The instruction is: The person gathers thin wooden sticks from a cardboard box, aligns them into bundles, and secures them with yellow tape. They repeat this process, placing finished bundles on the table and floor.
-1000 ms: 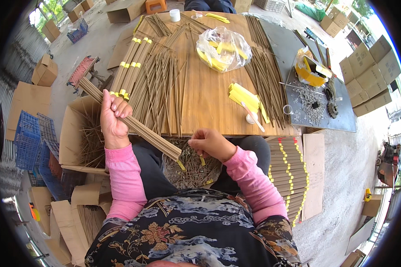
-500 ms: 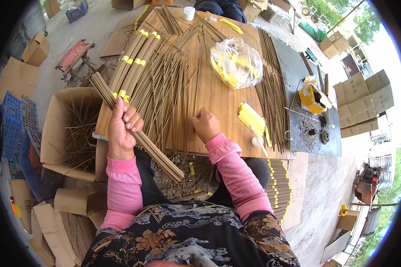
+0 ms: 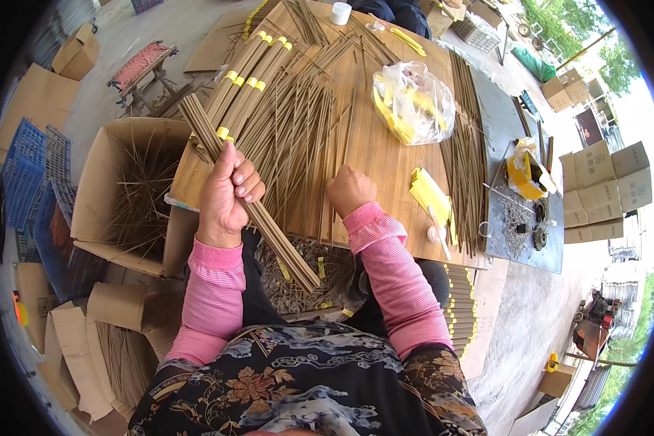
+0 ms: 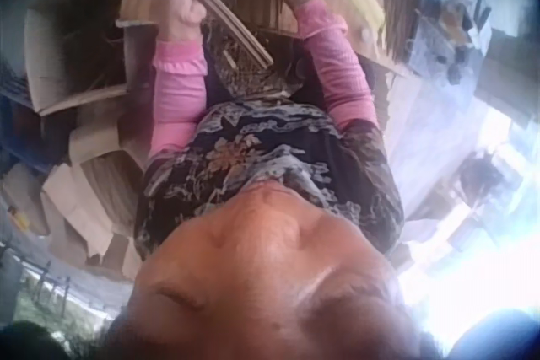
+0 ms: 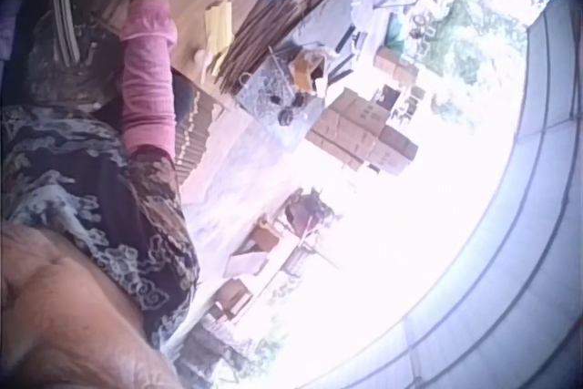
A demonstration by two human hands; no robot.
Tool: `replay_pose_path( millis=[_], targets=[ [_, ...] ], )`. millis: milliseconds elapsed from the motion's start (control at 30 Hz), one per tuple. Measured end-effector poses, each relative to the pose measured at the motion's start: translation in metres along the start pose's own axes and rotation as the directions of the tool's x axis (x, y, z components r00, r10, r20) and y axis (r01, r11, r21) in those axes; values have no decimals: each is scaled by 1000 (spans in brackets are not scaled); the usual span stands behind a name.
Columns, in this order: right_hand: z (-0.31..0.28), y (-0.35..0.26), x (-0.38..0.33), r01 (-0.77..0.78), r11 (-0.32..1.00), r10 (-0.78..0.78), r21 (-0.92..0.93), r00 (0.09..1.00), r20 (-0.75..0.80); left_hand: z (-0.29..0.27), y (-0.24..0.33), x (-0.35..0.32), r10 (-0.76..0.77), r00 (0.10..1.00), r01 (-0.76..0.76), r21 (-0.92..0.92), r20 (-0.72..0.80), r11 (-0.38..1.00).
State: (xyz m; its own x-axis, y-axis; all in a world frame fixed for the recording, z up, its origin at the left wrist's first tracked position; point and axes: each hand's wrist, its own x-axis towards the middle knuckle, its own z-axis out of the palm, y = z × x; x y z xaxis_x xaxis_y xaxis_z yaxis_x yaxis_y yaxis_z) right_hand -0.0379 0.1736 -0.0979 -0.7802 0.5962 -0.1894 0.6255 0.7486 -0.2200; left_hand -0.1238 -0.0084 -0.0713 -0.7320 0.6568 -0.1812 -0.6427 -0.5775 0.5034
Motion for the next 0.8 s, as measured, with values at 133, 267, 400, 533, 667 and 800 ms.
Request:
replay_pose_path(
  millis=[133,267,400,533,667,800],
  targets=[
    [-1,6,4,5,1000,-4,12,999,-54,3,0,-3,-25,999,23,-84,-25,996],
    [-11,18,-8,74,966,-22,247,978,-208,1,-1,-3,-45,998,40,-94,-53,995],
    [-39,-14,-54,334,757,-167,562,930,-327,-4,-2,-3,-55,996,51,-62,-65,997],
    [-49,-47,-103,362,615,-247,701,932,-266,0,-5,-3,-66,993,57,-97,-99,994],
    [-42,-55,-106,550,644,-363,531,831,-421,-3,-5,-5,-51,991,59,58,-124,997],
    [-44,-62,-104,597,634,-395,491,797,-458,-3,-8,-4,-75,987,78,19,-141,997]
  ],
)
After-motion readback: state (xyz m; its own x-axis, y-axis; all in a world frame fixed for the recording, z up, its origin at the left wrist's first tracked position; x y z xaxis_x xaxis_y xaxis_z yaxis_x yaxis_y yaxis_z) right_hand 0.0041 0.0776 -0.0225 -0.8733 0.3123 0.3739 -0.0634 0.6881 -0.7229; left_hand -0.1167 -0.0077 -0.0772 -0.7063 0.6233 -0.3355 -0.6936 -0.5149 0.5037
